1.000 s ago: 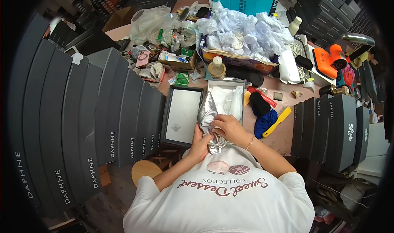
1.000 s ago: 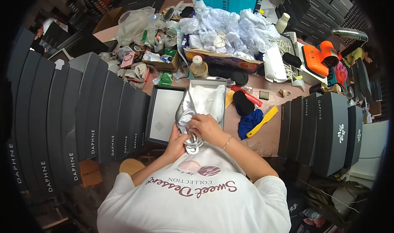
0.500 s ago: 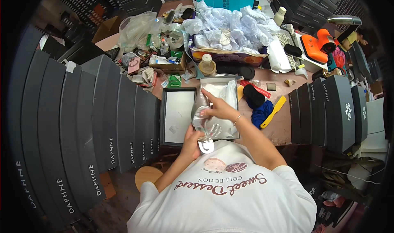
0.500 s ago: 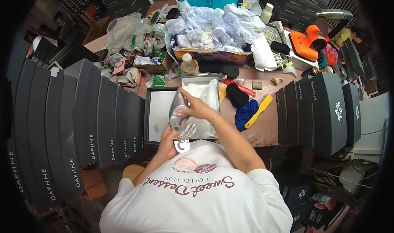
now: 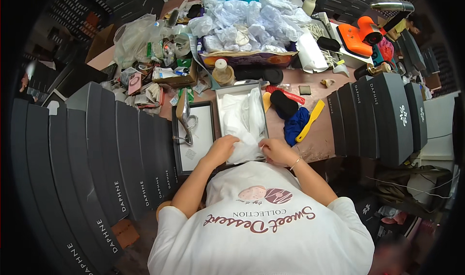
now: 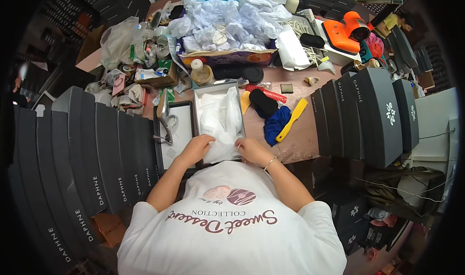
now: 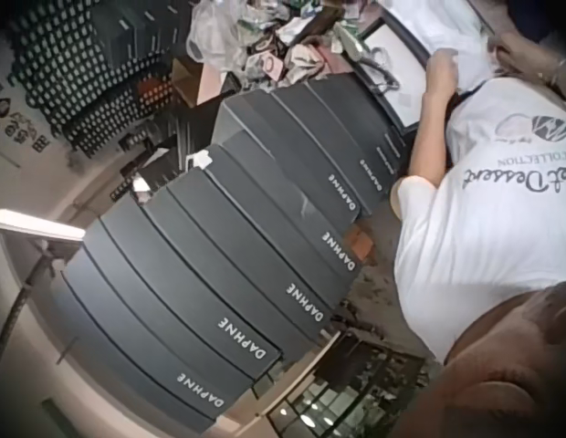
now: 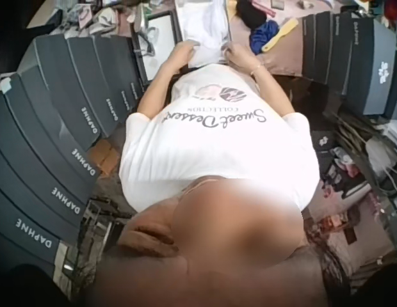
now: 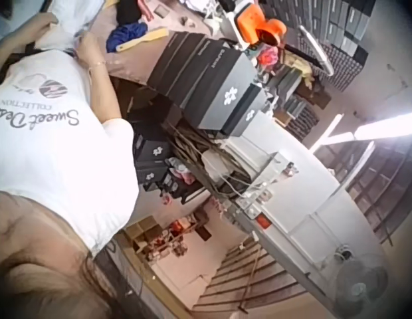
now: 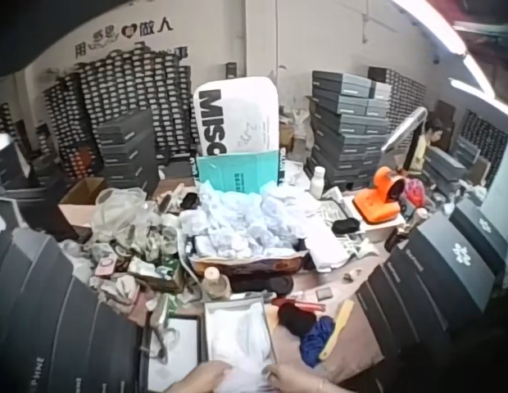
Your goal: Labeling shoe boxes, cleaning the shoes, and placing them into the boxes with wrapping paper.
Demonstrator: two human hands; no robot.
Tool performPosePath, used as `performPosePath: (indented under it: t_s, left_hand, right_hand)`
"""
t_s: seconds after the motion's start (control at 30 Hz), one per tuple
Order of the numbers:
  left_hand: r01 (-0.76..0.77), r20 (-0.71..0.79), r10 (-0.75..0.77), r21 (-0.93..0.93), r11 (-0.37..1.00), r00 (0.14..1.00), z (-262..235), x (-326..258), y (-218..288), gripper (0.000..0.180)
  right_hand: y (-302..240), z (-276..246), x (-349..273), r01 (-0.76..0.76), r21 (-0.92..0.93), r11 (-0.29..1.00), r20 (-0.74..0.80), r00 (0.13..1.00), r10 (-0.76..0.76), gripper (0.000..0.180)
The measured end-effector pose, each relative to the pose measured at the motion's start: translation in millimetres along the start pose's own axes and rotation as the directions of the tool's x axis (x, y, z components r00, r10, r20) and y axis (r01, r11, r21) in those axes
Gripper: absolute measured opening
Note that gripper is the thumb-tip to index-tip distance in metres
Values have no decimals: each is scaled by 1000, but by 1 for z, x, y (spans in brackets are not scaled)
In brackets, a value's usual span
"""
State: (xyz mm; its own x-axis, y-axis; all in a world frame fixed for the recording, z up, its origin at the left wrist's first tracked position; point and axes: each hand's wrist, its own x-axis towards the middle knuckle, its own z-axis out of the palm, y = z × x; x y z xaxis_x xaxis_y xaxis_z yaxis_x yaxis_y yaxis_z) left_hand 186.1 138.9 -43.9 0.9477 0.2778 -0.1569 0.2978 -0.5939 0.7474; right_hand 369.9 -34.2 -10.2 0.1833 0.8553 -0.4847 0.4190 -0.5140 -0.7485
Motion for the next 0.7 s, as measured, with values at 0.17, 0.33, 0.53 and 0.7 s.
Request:
performPosePath:
  t_s: [0.17, 0.33, 0.53, 0.7]
  left_hand:
    - [104, -488, -40, 105, 989, 872, -63, -12, -22, 18]
    - [417, -287, -316, 442, 794, 904, -75, -23, -49, 25]
    - [-40, -343, 150, 309, 950, 927, -58, -5, 77, 36]
    - [62, 66, -103, 455, 888, 993, -29, 18, 51, 38]
  right_hand:
    - [9, 16, 23, 81, -190, 979, -116, 988, -104, 42]
    - [14, 57, 62, -23, -382, 924, -245, 966, -77, 25]
    - [-22, 20, 30, 47, -197, 979, -539, 829, -148, 34]
    - [-11, -48, -41, 4, -51, 999, -696, 717, -39, 28]
